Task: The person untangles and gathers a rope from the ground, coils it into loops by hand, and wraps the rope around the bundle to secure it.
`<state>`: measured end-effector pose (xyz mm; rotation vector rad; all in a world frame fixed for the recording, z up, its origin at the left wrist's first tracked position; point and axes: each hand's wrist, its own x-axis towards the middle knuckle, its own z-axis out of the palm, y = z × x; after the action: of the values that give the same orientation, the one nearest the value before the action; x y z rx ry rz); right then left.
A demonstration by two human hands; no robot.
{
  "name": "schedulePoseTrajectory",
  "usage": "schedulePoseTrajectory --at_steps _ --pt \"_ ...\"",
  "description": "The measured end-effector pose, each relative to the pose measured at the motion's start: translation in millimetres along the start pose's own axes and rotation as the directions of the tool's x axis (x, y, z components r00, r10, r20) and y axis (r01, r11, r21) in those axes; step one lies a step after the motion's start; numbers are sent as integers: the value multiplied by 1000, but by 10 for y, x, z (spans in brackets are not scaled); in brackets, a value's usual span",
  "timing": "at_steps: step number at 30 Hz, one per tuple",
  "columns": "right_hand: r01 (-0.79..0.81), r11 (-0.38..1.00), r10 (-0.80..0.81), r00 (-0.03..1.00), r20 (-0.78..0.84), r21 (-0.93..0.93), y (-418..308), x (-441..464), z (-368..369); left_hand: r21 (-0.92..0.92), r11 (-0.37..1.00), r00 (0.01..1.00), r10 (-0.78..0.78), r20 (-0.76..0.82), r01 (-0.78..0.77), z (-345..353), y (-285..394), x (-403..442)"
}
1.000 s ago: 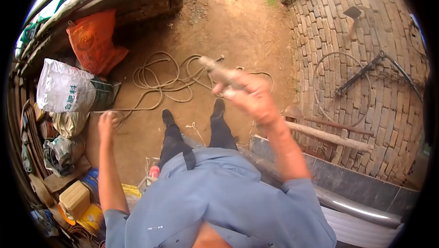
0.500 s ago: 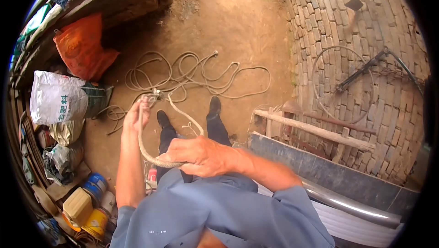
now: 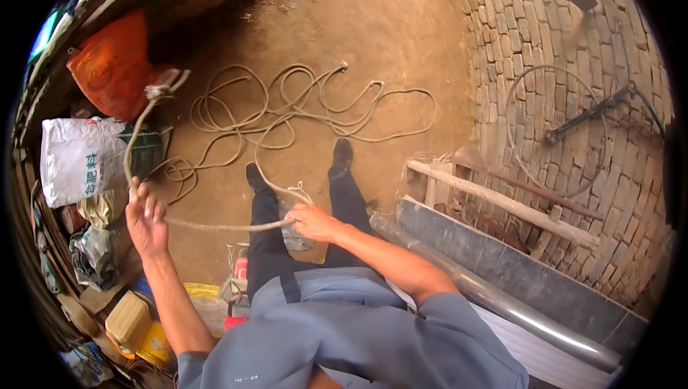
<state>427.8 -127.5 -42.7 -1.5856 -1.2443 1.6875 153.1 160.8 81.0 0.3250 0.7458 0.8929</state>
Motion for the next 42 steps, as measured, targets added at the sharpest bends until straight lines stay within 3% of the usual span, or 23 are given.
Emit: schedulePoseTrajectory --at_steps 3,6,8,15,17,20,22,23,27,28,34,35,37,42 --pt "-128 990 125 991 -54 -55 514 168 277 64 998 996 33 -83 -28 -4 -80 -9" --pt "-131 991 126 986 -108 -40 829 389 292 204 979 991 42 -131 -14 113 -288 41" --pt "-109 993 97 976 -192 -50 1049 576 193 262 965 993 44 -109 -14 170 -480 110" --pt "-246 969 241 960 -141 -21 1897 1422 -581 338 940 988 15 -156 39 -65 -1204 339" --pt "-254 964 237 955 -178 -79 2477 1756 -619 347 936 979 8 -202 64 -243 -1388 354" --pt "-332 937 306 929 -208 -105 3116 2158 -734 344 929 955 -31 -295 136 -529 -1620 339" --pt "-524 839 449 819 -358 -145 3406 2360 -831 356 919 950 -58 -307 171 -690 -1724 319" --pt "-529 836 457 818 -350 -145 3520 2443 -891 367 911 949 -73 -307 189 -749 -1771 310" --pt "-574 798 400 731 -553 -183 3930 2797 -1033 342 897 932 -170 -319 281 -940 -1859 298" --pt "-571 799 362 705 -610 -186 4045 2887 -1044 185 880 861 -350 -370 437 -877 -1812 448" --pt "-537 789 190 676 -712 -299 4649 3335 -1127 114 891 781 -316 -538 439 -779 -2163 767" --pt "-538 789 193 676 -711 -297 4640 3374 -1177 122 890 761 -297 -577 440 -805 -2183 773" --pt "-608 749 389 726 -567 -264 4653 3420 -1289 158 887 739 -252 -624 435 -818 -2217 777" --pt "-673 684 465 699 -543 -280 4694 3426 -1411 208 885 706 -171 -687 417 -881 -2180 756"
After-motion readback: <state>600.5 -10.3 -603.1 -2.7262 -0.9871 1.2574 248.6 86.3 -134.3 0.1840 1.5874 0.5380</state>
